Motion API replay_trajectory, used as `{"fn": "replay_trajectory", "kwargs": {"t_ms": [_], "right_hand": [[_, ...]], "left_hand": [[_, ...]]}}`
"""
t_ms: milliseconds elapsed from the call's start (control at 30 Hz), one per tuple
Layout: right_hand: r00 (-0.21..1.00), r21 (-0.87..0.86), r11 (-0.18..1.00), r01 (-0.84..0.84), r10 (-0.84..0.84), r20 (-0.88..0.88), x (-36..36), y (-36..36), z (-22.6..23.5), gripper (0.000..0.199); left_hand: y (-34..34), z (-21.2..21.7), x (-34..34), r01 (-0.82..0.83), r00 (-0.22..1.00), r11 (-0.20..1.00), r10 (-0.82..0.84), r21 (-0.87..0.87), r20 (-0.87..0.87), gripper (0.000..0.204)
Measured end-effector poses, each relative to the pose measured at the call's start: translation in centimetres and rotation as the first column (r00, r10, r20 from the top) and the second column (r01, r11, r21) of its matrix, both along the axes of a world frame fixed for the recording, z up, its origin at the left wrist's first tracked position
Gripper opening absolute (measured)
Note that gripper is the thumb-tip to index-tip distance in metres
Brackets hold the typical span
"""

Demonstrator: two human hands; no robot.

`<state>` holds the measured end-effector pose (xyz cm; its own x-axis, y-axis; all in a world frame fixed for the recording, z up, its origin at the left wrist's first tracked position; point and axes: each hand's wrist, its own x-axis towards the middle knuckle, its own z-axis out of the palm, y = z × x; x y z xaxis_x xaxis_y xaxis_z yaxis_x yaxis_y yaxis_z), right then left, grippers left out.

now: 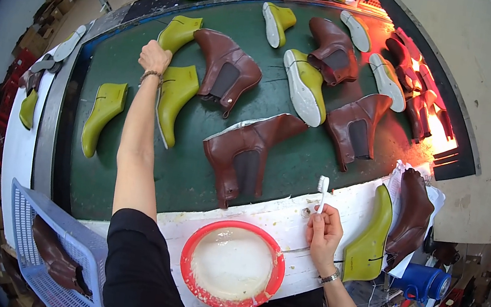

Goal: Applying white glue to the edges and interior of leather boot components using a brush and moving them onto a conveyor belt.

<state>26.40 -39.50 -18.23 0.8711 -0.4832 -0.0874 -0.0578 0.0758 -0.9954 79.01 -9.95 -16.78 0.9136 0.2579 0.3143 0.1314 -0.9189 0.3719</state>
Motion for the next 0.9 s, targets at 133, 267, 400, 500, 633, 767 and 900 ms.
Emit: {"fn": "replay_trajectory", "kwargs": {"t_ms": [133,267,400,500,633,767,900], "right_hand": [[1.000,-0.016,1.000,-0.021,0.021,0.005,0.2,0.5,-0.3,0.015],[0.999,0.067,0.997,-0.037,0.036,0.014,0.0,0.8,0.1,0.017],[1.000,0.022,1.000,0.013,-0.013,-0.001,-0.3,0.3,0.0,0.016],[1.000,0.004,1.000,-0.016,0.016,0.000,0.0,0.6,-0.2,0.016],[1.000,-0.032,0.999,-0.012,0.012,-0.016,0.2,0.6,-0.2,0.016],[1.000,-0.045,0.999,-0.002,0.001,-0.020,0.2,0.6,-0.4,0.017],[1.000,-0.028,1.000,-0.008,0.008,-0.018,0.4,1.0,-0.2,0.017]], "left_hand": [[1.8,0.3,-0.9,-0.082,0.995,0.997,0.081,-0.011,-0.060,0.035],[5.4,2.4,-2.2,-0.006,0.997,0.991,-0.004,-0.132,-0.073,0.079],[6.7,4.5,-8.8,0.129,0.962,0.971,-0.073,0.202,-0.262,0.083],[12.7,2.9,-11.6,0.151,0.719,0.792,0.323,0.592,-0.616,0.085],[18.3,-0.2,-10.1,-0.010,0.752,0.852,0.352,0.524,-0.557,0.092],[19.7,-1.1,-8.9,-0.071,0.729,0.867,0.383,0.493,-0.567,0.092],[23.3,-1.3,-9.3,-0.177,0.684,0.845,0.474,0.504,-0.554,0.096]]}}
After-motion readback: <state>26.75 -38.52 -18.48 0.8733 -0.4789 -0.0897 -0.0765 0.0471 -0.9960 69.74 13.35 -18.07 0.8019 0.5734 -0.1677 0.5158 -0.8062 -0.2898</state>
